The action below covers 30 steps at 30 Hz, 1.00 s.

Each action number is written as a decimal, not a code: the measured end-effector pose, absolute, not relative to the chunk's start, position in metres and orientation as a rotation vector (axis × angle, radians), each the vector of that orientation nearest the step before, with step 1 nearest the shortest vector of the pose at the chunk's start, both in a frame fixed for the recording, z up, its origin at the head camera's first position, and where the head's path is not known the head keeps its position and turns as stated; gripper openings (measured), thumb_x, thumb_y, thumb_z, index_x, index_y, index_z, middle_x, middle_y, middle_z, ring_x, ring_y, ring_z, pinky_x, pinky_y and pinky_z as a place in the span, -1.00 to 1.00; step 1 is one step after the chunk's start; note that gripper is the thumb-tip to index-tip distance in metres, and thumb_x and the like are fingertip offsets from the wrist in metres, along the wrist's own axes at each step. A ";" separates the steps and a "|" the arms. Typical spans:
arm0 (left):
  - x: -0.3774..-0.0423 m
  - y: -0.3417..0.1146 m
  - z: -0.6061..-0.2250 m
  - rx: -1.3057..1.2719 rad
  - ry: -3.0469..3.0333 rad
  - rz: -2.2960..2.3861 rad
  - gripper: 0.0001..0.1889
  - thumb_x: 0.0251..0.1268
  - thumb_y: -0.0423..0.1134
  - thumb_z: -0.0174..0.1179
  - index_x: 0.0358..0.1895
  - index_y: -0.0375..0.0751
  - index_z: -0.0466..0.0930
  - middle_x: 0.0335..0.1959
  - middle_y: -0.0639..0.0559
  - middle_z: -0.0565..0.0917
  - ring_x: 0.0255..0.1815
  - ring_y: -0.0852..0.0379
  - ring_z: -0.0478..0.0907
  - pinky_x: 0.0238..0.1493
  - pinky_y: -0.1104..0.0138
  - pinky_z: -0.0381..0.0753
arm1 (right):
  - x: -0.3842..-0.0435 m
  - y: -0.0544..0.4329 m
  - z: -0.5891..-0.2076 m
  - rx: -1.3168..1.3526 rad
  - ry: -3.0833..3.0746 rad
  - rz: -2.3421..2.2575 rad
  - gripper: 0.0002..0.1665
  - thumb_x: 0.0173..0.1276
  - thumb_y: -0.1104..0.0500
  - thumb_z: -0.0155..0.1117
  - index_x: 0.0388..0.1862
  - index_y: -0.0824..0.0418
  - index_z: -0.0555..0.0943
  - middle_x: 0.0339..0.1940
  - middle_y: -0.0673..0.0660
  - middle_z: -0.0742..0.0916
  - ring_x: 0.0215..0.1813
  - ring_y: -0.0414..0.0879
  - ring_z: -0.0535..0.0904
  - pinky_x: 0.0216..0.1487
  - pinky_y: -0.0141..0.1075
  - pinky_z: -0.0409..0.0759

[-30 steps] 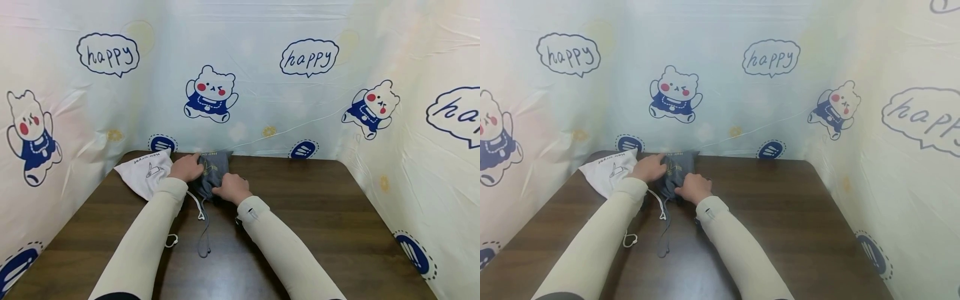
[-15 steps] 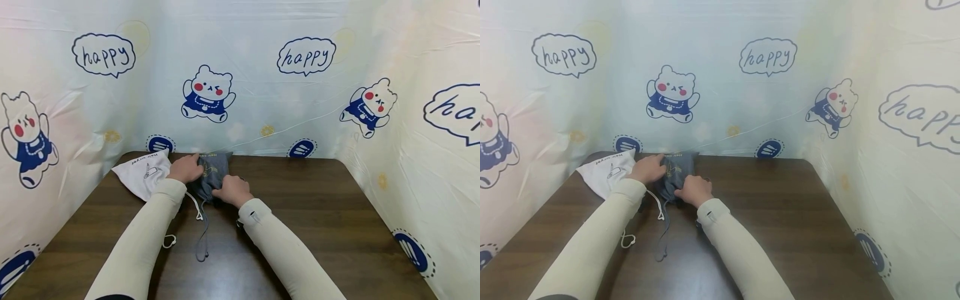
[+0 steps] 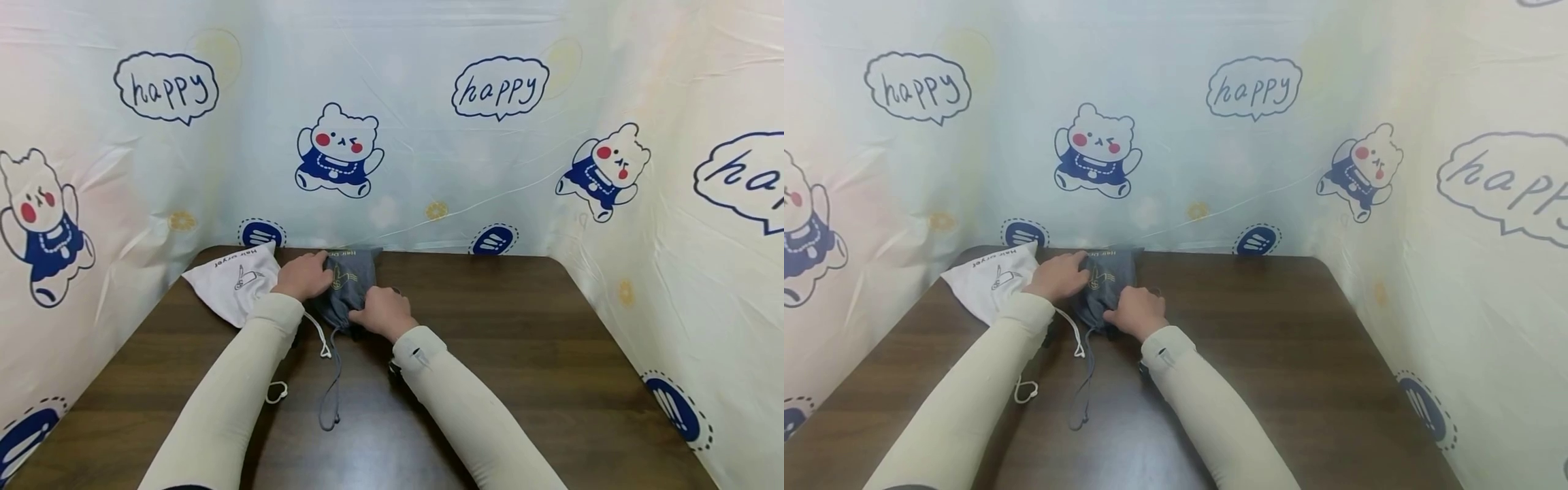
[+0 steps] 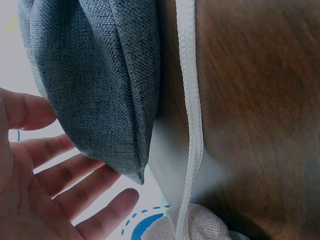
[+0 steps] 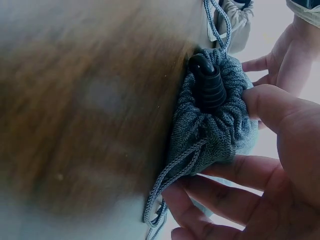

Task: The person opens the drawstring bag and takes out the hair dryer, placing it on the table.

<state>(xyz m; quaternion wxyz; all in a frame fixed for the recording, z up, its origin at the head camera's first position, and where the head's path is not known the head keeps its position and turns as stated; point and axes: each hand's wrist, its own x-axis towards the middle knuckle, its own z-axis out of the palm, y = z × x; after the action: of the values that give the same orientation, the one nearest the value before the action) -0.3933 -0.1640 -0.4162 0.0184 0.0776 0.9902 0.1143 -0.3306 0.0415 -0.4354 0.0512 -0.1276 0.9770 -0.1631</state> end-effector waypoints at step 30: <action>-0.380 -0.154 -0.422 0.268 3.114 0.313 -0.32 0.55 -0.04 -0.16 0.64 -0.23 0.13 0.53 -0.34 0.35 0.43 -0.34 0.42 0.36 -0.18 0.43 | -0.317 0.052 -0.441 -0.446 3.062 -0.425 -0.31 0.37 -0.40 0.27 -0.77 -0.01 0.41 -0.78 -0.04 0.46 -0.57 -0.07 0.52 -0.22 0.02 0.60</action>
<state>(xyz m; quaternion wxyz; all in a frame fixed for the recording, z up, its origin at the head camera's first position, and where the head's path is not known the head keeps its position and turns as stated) -0.3797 -0.1537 -0.4219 0.0005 0.0852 0.9914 0.0997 -0.3169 0.0522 -0.4408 0.0092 -0.1427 0.9803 -0.1362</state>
